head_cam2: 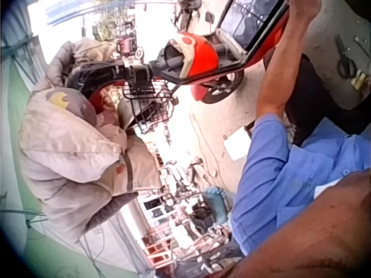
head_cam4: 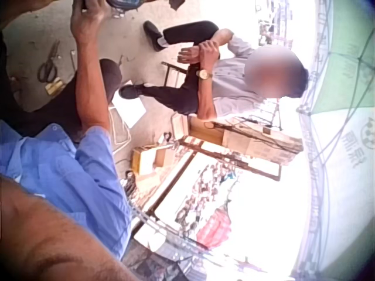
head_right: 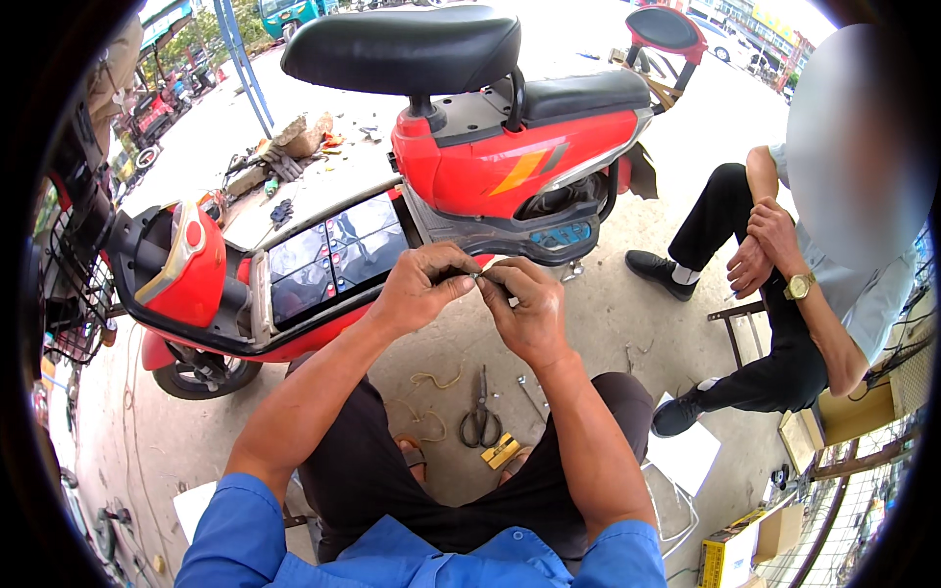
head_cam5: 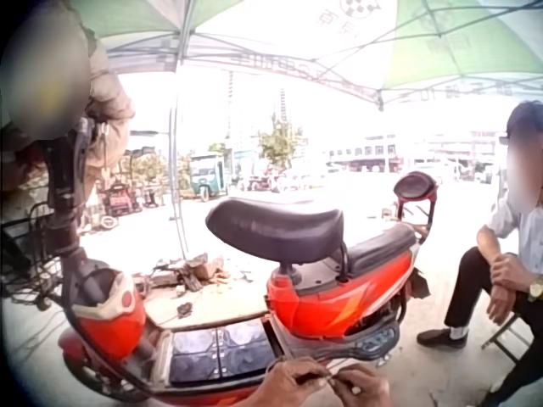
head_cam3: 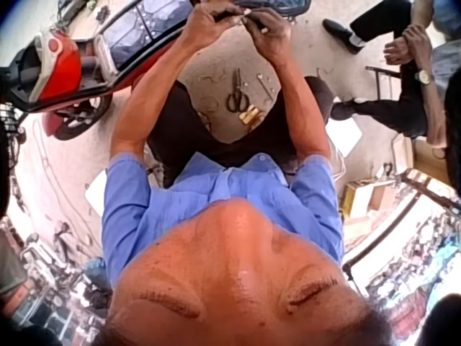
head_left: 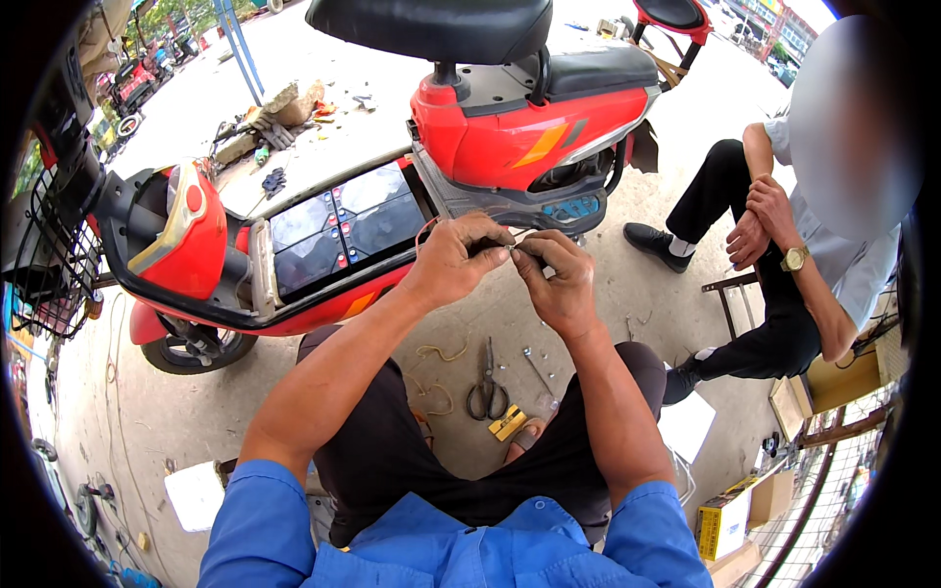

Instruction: The person strips the ends of wires using pliers and connects them to the terminals of a scooter battery. The person then uses a screwdriver to tighten the terminal nuts on the battery.

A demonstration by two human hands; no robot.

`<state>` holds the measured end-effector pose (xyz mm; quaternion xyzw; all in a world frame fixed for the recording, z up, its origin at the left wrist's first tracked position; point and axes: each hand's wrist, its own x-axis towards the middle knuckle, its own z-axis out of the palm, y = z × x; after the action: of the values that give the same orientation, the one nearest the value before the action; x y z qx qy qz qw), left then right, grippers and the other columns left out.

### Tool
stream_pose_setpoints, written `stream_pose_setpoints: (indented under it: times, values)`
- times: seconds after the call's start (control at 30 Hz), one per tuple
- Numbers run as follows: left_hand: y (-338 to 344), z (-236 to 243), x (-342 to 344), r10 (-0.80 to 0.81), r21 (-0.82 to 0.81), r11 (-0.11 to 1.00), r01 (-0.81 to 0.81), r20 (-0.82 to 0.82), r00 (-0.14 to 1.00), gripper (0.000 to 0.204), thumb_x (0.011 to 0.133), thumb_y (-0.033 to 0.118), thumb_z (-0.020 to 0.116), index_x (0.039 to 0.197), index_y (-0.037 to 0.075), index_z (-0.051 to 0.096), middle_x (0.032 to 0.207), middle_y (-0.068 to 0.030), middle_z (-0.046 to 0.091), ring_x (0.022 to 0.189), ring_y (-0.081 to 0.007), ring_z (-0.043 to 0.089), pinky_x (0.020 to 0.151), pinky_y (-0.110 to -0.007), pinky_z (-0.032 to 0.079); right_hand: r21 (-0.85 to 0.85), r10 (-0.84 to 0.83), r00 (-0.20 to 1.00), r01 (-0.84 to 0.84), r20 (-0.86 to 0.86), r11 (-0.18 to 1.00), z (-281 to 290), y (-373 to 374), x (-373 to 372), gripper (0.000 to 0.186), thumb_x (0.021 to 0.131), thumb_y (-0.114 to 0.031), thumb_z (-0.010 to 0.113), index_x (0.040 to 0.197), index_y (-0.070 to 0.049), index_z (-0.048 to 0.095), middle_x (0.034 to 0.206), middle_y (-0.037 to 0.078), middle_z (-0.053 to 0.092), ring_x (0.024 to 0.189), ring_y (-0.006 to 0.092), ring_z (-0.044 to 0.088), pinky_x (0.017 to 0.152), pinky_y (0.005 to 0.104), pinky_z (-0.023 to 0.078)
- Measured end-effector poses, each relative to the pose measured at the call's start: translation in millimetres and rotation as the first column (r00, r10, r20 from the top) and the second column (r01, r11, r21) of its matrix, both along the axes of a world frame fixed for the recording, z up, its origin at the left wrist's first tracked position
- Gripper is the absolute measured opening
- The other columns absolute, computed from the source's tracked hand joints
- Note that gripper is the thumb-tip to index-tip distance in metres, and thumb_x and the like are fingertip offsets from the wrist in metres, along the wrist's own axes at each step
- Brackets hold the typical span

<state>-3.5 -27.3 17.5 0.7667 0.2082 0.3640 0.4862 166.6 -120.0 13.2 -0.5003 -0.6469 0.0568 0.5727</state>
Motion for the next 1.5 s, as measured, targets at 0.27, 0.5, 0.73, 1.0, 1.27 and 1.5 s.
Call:
stream_pose_setpoints:
  times: [0.27, 0.5, 0.73, 1.0, 1.27, 1.5]
  values:
    - [0, -2, -1, -0.017, -0.068, 0.998, 0.019, 0.028, 0.999, 0.007, 0.093, 0.002, 0.072, 0.099, 0.0, 0.068, 0.084, 0.0022, 0.061, 0.074, -0.0054, 0.052, 0.065, -0.025, 0.044, 0.13, -0.039, 0.983, 0.016, 0.179, 0.991, -3, 5, 3, 0.009, 0.084, 0.003, 0.076, 0.09, 0.003, 0.071, 0.089, 0.013, 0.07, 0.071, 0.0248, 0.068, 0.064, 0.0327, 0.054]
    - [1, -4, 0, 0.043, 0.193, 0.981, -0.037, -0.029, 0.999, 0.007, 0.088, -0.002, 0.073, 0.094, -0.001, 0.069, 0.083, -0.0032, 0.061, 0.073, -0.0101, 0.056, 0.066, -0.028, 0.046, -0.063, 0.031, 0.996, -0.026, 0.081, 0.998, -1, -1, 1, 0.01, 0.08, 0.003, 0.075, 0.09, 0.001, 0.071, 0.087, 0.013, 0.07, 0.074, 0.0281, 0.07, 0.064, 0.0367, 0.055]
    - [0, -2, -1, 0.042, 0.317, 0.948, -0.007, -0.101, 0.994, 0.011, 0.085, -0.003, 0.074, 0.095, -0.001, 0.07, 0.089, -0.008, 0.066, 0.08, -0.0189, 0.065, 0.072, -0.033, 0.05, -0.161, 0.124, 0.989, -0.111, 0.077, 0.981, -5, 1, 10, 0.007, 0.085, 0.0, 0.071, 0.089, 0.005, 0.07, 0.084, 0.015, 0.068, 0.074, 0.0316, 0.068, 0.066, 0.0393, 0.053]
    - [1, -3, -3, 0.078, 0.289, 0.957, -0.017, -0.2, 0.977, 0.015, 0.086, 0.001, 0.074, 0.101, -0.001, 0.072, 0.093, -0.0117, 0.067, 0.085, -0.0253, 0.067, 0.077, -0.036, 0.051, -0.105, 0.094, 0.987, -0.081, 0.128, 0.991, -5, 1, 7, 0.006, 0.085, 0.0, 0.07, 0.089, 0.004, 0.069, 0.084, 0.017, 0.067, 0.075, 0.0335, 0.069, 0.067, 0.0407, 0.053]
    - [1, -4, -3, 0.076, 0.369, 0.93, 0.003, -0.199, 0.977, 0.014, 0.086, 0.003, 0.074, 0.099, 0.0, 0.073, 0.091, -0.0114, 0.068, 0.083, -0.0278, 0.067, 0.075, -0.038, 0.051, -0.342, 0.056, 0.989, -0.1, -0.135, 0.934, -8, 0, 2, 0.012, 0.09, -0.006, 0.066, 0.086, 0.006, 0.068, 0.07, 0.012, 0.064, 0.065, 0.0228, 0.063, 0.063, 0.0377, 0.051]
    - [0, -6, -3, 0.1, 0.551, 0.835, -0.006, -0.142, 0.985, 0.013, 0.082, -0.001, 0.073, 0.095, 0.0, 0.072, 0.089, -0.0129, 0.065, 0.082, -0.0331, 0.066, 0.072, -0.042, 0.051, -0.502, -0.05, 0.733, -0.412, -0.678, 0.761, -13, 7, 1, 0.022, 0.093, -0.014, 0.061, 0.077, 0.001, 0.068, 0.067, 0.004, 0.061, 0.058, 0.0111, 0.051, 0.052, 0.0291, 0.04]
